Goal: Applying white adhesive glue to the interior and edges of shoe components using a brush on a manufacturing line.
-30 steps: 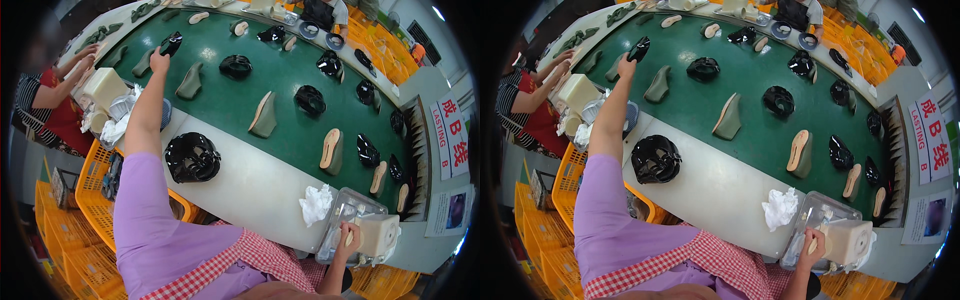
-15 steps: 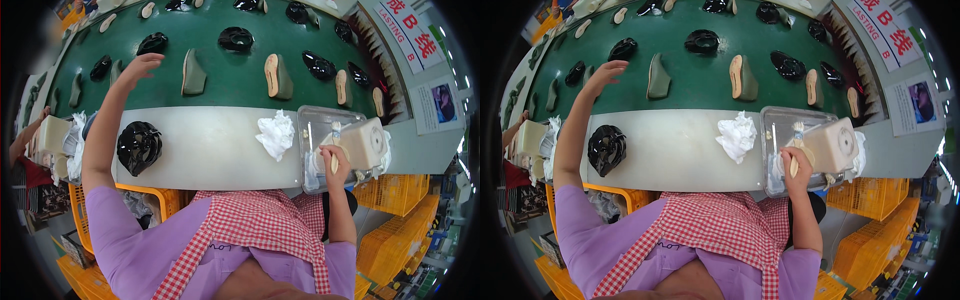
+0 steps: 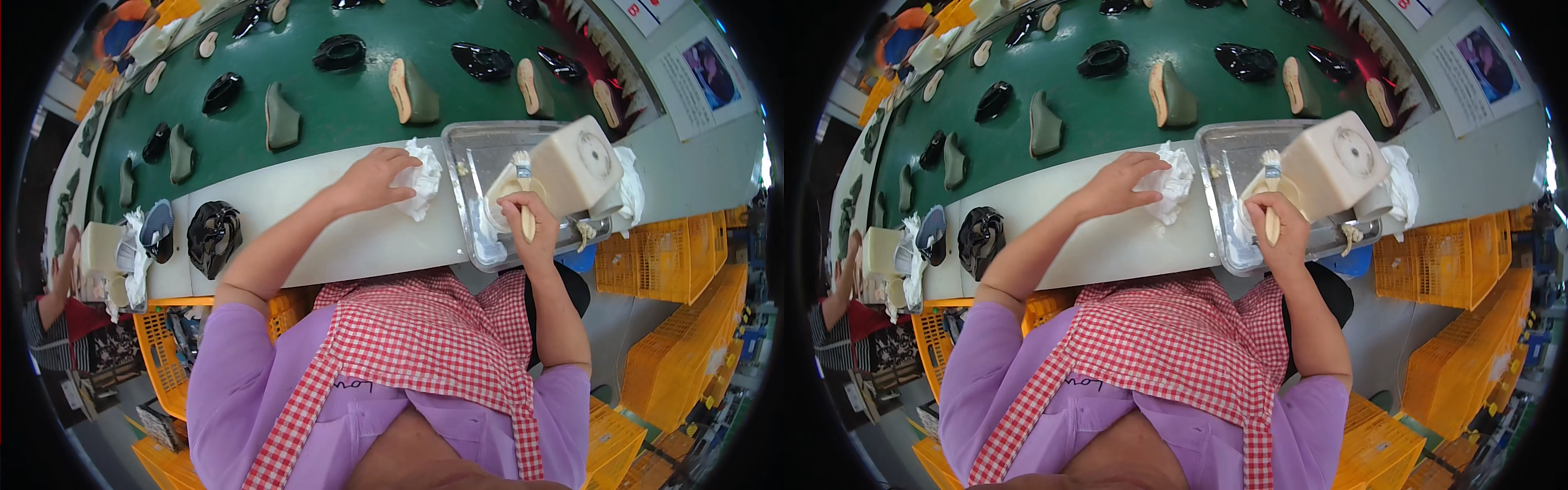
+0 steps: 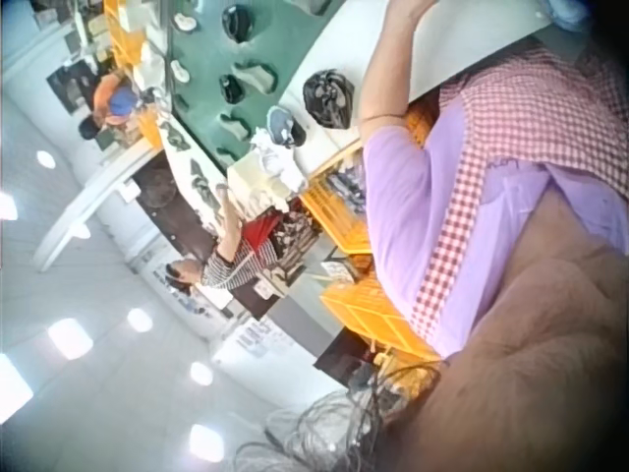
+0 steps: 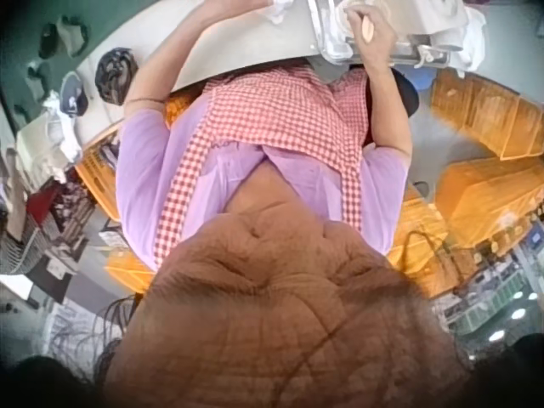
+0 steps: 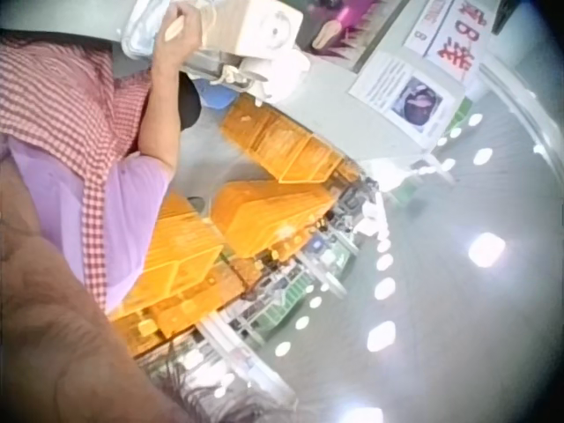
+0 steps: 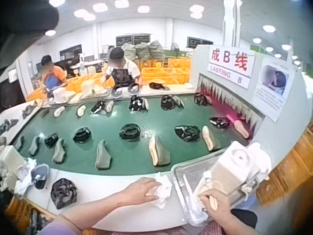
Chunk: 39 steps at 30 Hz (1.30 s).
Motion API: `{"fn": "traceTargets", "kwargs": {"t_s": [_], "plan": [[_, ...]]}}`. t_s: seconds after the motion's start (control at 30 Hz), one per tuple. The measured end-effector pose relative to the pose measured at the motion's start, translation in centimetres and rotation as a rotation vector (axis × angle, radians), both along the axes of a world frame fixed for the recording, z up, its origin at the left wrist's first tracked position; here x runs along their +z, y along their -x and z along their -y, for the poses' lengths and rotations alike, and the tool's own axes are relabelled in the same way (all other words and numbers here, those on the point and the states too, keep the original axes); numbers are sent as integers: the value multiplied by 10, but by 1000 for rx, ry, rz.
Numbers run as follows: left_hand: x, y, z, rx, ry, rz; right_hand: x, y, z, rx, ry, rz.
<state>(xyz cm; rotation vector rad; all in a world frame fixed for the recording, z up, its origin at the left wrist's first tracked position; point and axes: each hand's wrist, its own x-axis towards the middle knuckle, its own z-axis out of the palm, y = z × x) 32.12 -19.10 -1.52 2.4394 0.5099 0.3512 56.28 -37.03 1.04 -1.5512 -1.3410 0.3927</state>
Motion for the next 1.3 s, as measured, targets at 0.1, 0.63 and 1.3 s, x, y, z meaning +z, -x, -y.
{"fn": "traceTargets", "kwargs": {"t_s": [0.1, 0.63, 1.3], "plan": [[-24, -27, 21, 256, -217, 13, 9, 3, 8, 0, -36, 69], [-25, -41, 127, 91, -55, 158, 19, -4, 33, 6, -202, 184], [-42, -69, 121, 168, -411, 81, 8, 0, 26, -14, -230, 113]]}}
